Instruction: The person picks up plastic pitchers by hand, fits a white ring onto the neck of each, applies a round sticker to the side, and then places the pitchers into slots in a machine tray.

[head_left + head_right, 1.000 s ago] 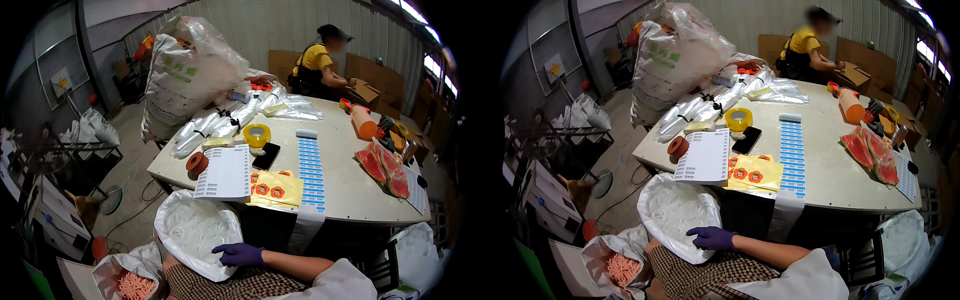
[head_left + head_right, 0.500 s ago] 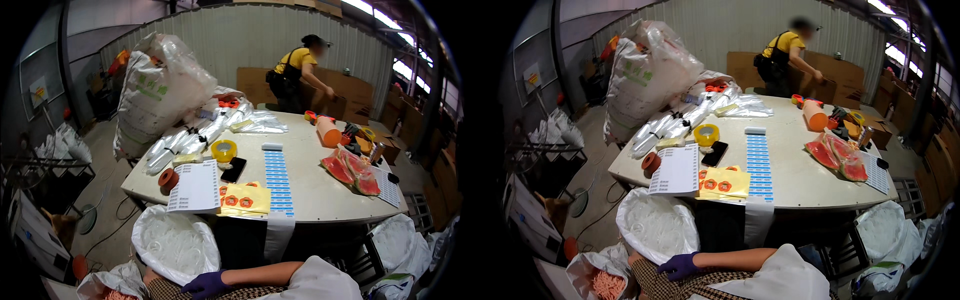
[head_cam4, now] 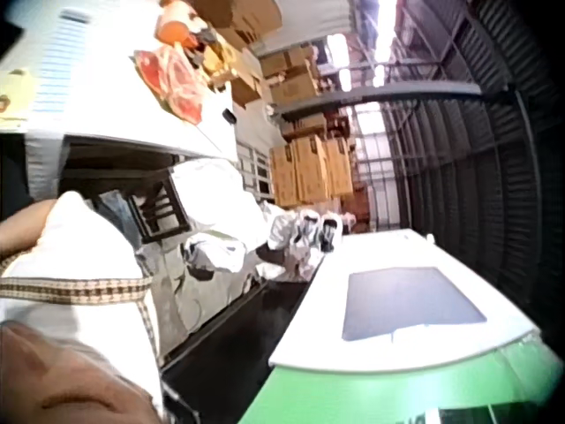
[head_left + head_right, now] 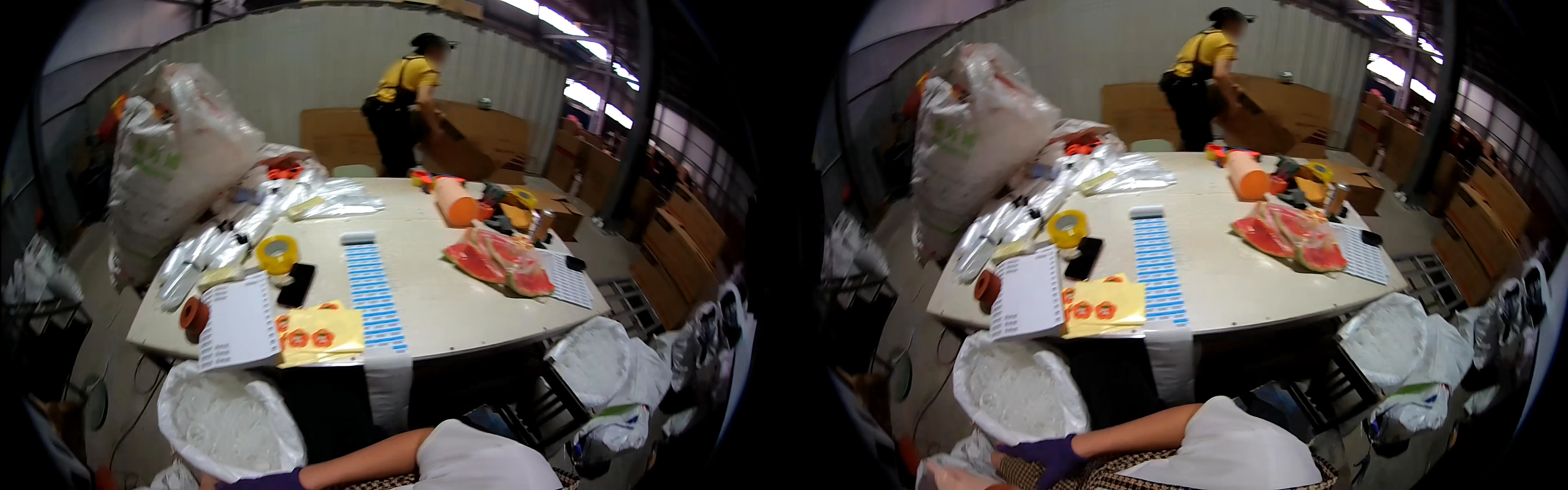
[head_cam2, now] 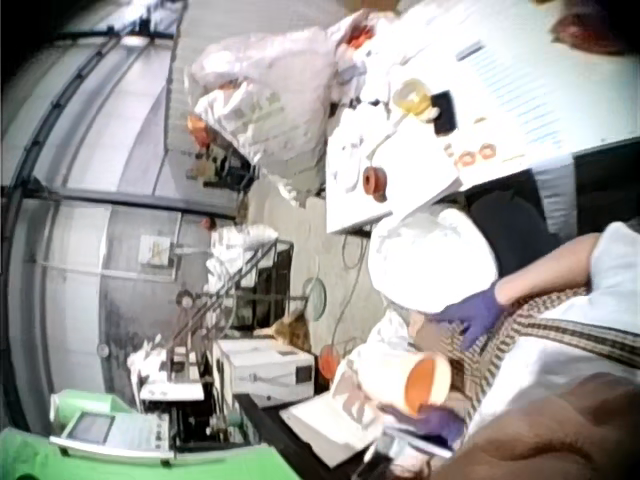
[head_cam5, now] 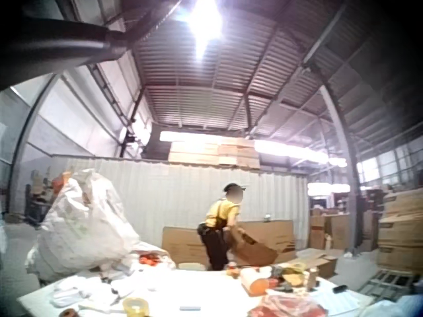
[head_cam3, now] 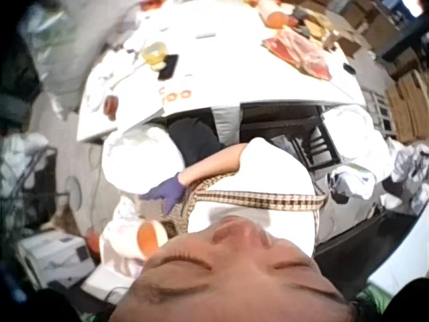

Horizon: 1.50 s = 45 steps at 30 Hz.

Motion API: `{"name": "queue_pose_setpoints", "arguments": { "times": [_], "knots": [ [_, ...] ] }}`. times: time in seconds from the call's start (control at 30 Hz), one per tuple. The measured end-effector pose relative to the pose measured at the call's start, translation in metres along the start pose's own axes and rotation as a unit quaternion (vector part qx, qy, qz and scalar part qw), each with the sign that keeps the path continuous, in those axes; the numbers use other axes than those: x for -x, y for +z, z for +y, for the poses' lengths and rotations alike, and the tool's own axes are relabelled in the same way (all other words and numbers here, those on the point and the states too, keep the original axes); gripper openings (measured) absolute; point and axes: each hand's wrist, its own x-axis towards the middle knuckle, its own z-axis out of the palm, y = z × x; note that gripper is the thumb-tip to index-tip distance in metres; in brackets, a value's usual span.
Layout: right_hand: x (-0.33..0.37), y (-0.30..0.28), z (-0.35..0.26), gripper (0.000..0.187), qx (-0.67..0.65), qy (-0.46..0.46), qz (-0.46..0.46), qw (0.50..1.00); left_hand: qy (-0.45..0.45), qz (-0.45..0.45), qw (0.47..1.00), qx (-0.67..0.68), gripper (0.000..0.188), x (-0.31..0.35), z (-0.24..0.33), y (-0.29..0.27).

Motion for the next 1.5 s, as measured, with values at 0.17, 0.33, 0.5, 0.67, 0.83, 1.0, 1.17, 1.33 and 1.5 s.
{"name": "queue_pose_setpoints", "arguments": {
  "times": [0.17,0.33,0.5,0.67,0.83,1.0,1.17,1.33,1.5],
  "knots": [
    [0.025,-0.037,0.037,0.078,-0.147,0.048,0.247,0.957,-0.227,-0.220,0.949,0.011,0.080,0.006,0.075,-0.027],
    [0.097,-0.070,0.050,0.076,-0.113,-0.064,0.314,0.940,-0.042,-0.029,0.989,0.141,0.063,-0.036,-0.001,0.025],
    [0.097,-0.075,0.048,0.080,-0.112,-0.045,0.217,0.969,-0.053,-0.051,0.988,0.132,0.055,-0.037,0.034,0.030],
    [0.087,-0.095,0.058,0.041,0.078,-0.140,0.216,0.963,-0.054,-0.043,0.986,0.150,0.047,-0.044,0.042,0.037],
    [0.044,-0.085,0.034,0.041,0.189,-0.213,0.146,0.948,-0.102,0.081,0.965,0.227,0.040,-0.040,-0.005,-0.004],
    [0.012,-0.057,0.037,0.056,0.284,-0.083,0.141,0.945,-0.092,0.123,0.874,0.461,0.051,-0.020,-0.013,-0.089],
    [-0.033,-0.007,-0.003,0.055,0.272,-0.198,0.088,0.938,0.061,0.107,0.983,-0.138,0.084,-0.014,0.029,-0.171],
    [-0.059,0.073,-0.042,0.053,0.241,-0.298,0.004,0.924,0.069,0.149,0.969,-0.187,0.076,0.058,-0.005,-0.128],
    [-0.056,0.095,-0.031,0.037,0.440,-0.240,-0.008,0.865,-0.003,0.118,0.981,-0.155,0.068,0.057,0.010,-0.100]
  ]
}}
